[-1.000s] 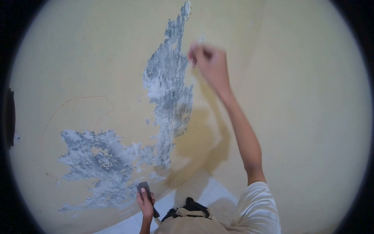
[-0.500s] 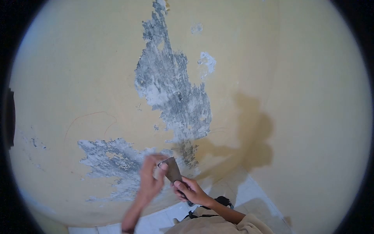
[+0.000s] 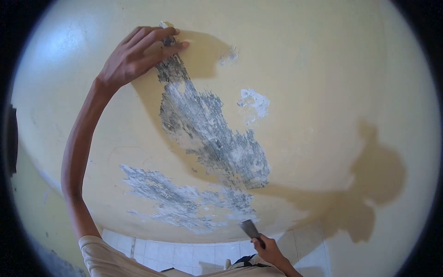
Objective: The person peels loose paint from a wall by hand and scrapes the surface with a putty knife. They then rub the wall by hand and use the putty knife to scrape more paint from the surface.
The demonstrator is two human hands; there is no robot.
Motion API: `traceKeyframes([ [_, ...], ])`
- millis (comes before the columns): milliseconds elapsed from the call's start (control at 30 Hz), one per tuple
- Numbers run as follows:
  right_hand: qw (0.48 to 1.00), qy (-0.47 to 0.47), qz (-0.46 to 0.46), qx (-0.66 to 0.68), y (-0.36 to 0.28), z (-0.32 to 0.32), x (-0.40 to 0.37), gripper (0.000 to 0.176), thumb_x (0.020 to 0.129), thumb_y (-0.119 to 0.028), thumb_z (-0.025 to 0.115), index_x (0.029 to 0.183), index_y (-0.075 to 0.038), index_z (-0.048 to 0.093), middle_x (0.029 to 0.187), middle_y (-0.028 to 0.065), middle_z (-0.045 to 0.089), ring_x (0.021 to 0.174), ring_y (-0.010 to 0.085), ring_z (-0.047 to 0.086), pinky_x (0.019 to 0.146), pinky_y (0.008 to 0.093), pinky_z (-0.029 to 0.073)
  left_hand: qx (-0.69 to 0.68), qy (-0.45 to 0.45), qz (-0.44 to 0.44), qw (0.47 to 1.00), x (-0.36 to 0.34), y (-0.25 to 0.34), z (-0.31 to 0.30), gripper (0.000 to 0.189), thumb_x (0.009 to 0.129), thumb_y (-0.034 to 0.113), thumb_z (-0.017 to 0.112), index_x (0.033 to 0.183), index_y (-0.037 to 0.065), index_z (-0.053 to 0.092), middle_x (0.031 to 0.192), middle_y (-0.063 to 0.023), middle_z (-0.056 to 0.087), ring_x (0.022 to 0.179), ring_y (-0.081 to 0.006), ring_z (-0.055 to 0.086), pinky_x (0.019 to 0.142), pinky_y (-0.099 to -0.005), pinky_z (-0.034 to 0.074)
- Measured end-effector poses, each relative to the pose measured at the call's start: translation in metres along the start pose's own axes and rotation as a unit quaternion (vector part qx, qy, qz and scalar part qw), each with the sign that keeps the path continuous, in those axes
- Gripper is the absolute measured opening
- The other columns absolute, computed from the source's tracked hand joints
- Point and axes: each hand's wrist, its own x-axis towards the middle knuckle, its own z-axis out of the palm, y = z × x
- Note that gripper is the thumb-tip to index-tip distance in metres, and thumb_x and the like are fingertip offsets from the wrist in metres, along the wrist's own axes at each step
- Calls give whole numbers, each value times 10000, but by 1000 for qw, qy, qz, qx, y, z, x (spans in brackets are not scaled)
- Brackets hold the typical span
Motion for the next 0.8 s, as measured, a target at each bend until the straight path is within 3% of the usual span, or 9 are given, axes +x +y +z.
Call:
traceKeyframes([
  [33,1000,-11,-6,0,9,-9,3,274,986,-282,577,957,-13,619,624,35,571,548,100,476,522,295,409,7,-11,0,1000,1,-2,-3,607,694,166,756,1281,266,637,1239,-1,608,1090,-186,582,981,-336,526],
  [100,997,66,-27,24,21,-26,13,293,980,-295,585,922,-10,617,609,17,554,540,86,483,510,281,403,38,-30,57,997,2,-6,-9,586,707,170,736,1283,217,640,1211,-4,614,1073,-179,587,975,-328,528],
  [400,994,86,-67,3,-11,-76,60,221,964,-221,581,895,-12,597,591,4,515,535,74,472,497,279,380,-25,-65,147,987,24,-31,-20,426,721,142,742,1125,21,684,1035,-70,674,954,-220,662,833,-318,589],
  [600,996,67,-46,42,9,-71,65,185,985,-194,563,916,-25,590,599,-38,497,509,31,441,469,224,340,57,-102,207,971,46,-25,-25,340,728,124,761,1045,16,695,1036,-75,668,978,-219,651,868,-335,572],
  [667,994,54,-85,48,19,-68,65,180,987,-187,561,919,-22,583,586,-39,484,496,32,442,461,218,342,89,-113,230,963,56,-26,-25,329,725,133,777,1021,16,695,1027,-74,664,977,-218,647,870,-338,568],
  [733,994,50,-83,52,19,-66,63,178,988,-184,559,918,-22,579,580,-42,477,492,31,440,459,217,341,25,-147,250,957,70,-30,-23,128,879,123,660,902,-3,663,927,-76,650,880,-193,622,753,-310,513],
  [800,994,52,-83,56,22,-69,61,176,989,-181,557,917,-22,576,574,-45,470,489,31,439,457,216,341,21,-147,257,955,75,-31,-26,129,857,125,682,908,9,662,933,-75,649,878,-182,621,745,-303,508],
])
